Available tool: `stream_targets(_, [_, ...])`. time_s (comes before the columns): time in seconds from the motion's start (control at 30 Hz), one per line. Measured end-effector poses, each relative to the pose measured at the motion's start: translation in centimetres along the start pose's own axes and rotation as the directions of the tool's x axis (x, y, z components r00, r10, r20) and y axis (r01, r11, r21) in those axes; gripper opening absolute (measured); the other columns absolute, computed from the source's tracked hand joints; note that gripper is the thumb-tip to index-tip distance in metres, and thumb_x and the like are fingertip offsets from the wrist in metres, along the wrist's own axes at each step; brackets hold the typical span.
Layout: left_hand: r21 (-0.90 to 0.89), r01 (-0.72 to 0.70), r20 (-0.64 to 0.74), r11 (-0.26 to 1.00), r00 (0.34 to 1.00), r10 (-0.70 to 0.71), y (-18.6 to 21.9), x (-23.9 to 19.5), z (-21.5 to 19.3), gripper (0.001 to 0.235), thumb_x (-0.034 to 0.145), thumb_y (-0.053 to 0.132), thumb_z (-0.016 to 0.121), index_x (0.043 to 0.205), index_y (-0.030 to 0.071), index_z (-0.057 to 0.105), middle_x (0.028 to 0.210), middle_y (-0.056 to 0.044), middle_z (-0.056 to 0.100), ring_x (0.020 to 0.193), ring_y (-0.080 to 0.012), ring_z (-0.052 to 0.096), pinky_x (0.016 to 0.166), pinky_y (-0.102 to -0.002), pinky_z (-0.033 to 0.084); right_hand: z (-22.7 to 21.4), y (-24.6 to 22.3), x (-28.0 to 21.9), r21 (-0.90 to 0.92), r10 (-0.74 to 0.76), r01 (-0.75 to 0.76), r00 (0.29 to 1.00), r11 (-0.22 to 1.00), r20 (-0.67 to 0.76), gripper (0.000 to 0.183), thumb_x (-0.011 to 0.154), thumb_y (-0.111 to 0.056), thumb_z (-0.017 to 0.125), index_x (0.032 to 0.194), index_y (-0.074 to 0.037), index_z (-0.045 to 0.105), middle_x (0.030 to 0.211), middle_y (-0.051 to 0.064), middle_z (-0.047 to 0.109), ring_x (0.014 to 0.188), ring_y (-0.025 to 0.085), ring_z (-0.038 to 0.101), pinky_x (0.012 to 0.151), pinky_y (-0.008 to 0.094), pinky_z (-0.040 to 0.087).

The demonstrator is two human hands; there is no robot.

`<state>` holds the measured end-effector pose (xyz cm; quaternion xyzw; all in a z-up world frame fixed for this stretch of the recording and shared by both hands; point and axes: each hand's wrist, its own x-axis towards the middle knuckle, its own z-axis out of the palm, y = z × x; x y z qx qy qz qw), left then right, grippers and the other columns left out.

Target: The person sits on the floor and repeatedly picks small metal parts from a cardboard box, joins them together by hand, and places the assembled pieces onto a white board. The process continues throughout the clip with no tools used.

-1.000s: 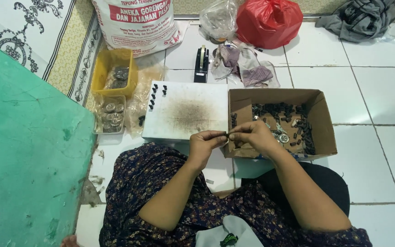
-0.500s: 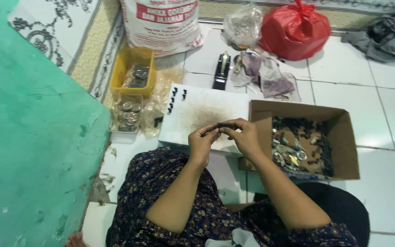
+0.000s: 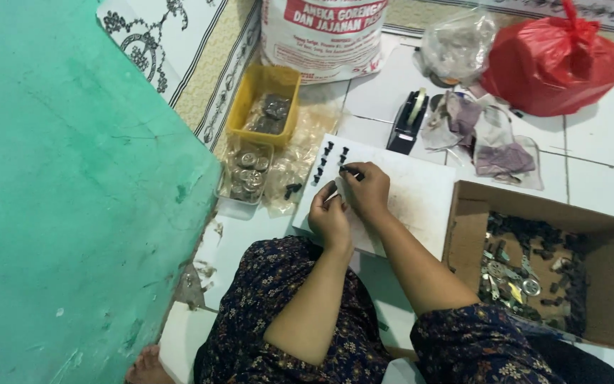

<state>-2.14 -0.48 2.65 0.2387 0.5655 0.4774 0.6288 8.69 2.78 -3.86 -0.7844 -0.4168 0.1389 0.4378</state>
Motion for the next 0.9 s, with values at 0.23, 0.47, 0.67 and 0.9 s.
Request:
stream_targets(0.23, [0.033, -0.059, -0.049, 0.998, 0.997, 0.061, -3.4, 2.0, 0.2, 0.038, 0.082, -0.004, 0.062, 0.113, 0.011, 0.078, 0.092, -0.009, 0.072, 0.066, -0.0092, 0.063, 0.063, -0.024, 0.054, 1.4, 0.3, 0.8, -0.203, -0.068, 0.068, 0.998, 0.977, 0.009, 0.014, 0.089, -0.013, 0.077, 0.103, -0.010, 0.078, 0.091, 0.010, 0.071, 0.086, 0.025, 0.068, 0.077, 0.036, 0.056])
stream_targets(0.47, [0.058, -0.084, -0.025, 0.995, 0.996, 0.085, -3.9, 1.7, 0.3, 0.040, 0.080, -0.005, 0.060, 0.112, 0.010, 0.078, 0.095, -0.007, 0.072, 0.061, -0.0065, 0.059, 0.061, -0.024, 0.050, 1.8, 1.1, 0.8, -0.205, -0.093, 0.091, 0.996, 0.975, -0.001, 0.016, 0.088, -0.013, 0.078, 0.104, -0.012, 0.078, 0.093, 0.009, 0.070, 0.088, 0.027, 0.067, 0.077, 0.036, 0.055])
stream_targets(0.67, [0.051, -0.092, 0.011, 0.994, 0.996, 0.091, -3.8, 1.6, 0.3, 0.038, 0.082, -0.004, 0.061, 0.112, 0.010, 0.077, 0.093, -0.006, 0.071, 0.060, -0.0051, 0.058, 0.059, -0.021, 0.050, 1.0, 2.2, 0.1, -0.121, -0.113, 0.110, 0.993, 0.987, -0.020, 0.017, 0.087, -0.008, 0.077, 0.104, -0.009, 0.079, 0.092, 0.013, 0.070, 0.088, 0.030, 0.069, 0.077, 0.038, 0.057])
stream_targets(0.9, [0.184, -0.271, 0.218, 0.945, 0.949, 0.229, -4.3, 0.4, 0.7, 0.029, 0.084, -0.001, 0.067, 0.109, 0.008, 0.078, 0.102, -0.013, 0.074, 0.077, -0.0137, 0.067, 0.066, -0.025, 0.059, -5.0, 3.6, -3.1, -0.057, -0.118, 0.115, 0.991, 0.992, -0.059, 0.017, 0.083, -0.004, 0.078, 0.097, -0.011, 0.081, 0.087, 0.012, 0.071, 0.082, 0.032, 0.071, 0.070, 0.038, 0.059])
